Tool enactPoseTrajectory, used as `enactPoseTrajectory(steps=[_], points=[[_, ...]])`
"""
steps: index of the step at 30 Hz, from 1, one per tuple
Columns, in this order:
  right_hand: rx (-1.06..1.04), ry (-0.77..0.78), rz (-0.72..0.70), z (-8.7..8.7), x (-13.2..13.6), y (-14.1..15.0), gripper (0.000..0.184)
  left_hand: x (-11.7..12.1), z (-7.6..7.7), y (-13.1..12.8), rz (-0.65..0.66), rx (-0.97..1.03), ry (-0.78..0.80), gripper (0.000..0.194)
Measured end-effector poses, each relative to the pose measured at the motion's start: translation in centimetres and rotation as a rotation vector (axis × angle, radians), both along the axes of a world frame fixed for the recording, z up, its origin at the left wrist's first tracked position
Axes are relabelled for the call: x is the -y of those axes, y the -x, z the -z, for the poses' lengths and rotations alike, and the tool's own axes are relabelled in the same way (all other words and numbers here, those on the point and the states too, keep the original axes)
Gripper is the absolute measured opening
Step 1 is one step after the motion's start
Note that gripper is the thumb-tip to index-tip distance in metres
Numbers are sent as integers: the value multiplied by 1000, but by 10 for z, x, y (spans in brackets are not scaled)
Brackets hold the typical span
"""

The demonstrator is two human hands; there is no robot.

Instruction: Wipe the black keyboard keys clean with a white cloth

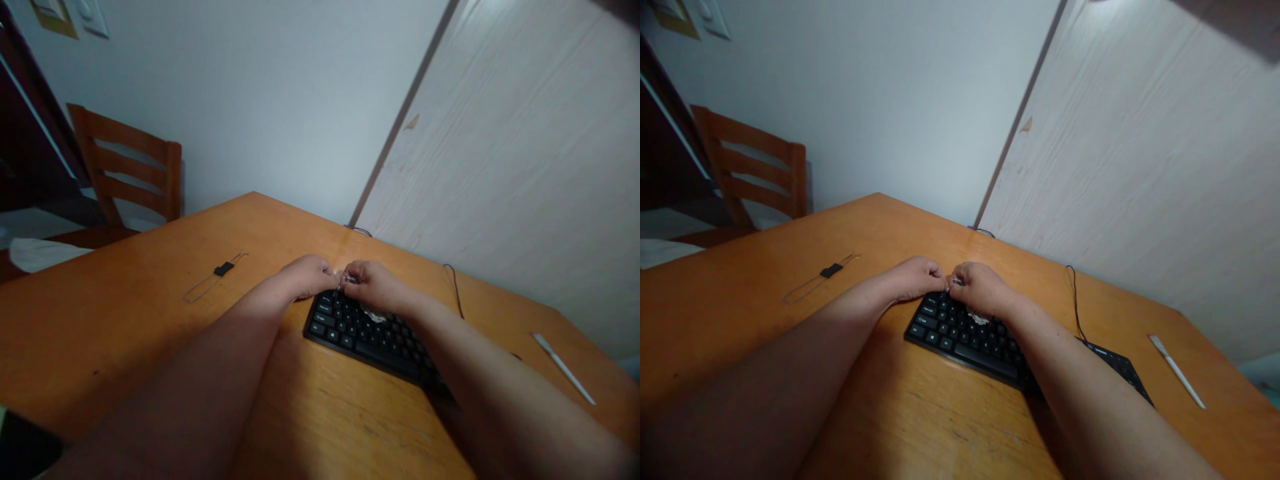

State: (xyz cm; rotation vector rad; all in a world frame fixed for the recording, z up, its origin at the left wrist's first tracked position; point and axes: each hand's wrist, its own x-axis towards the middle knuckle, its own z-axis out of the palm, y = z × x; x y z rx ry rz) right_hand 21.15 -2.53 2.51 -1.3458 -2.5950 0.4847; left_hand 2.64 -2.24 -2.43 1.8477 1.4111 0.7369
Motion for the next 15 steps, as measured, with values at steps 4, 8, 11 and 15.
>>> enactPoseTrajectory(steps=[4,8,11,15], points=[[-21,-18,81,0,-8,-12,8,-1,0,1,36,-31,-35,24],[-141,56,154,-1,-8,-31,17,1,-3,0,42,-59,-59,20],[-164,111,143,-2,2,-34,19,3,-6,-1,30,-84,-60,24],[-84,64,47,-2,12,-27,12,3,-7,-2,20,-126,-58,28]])
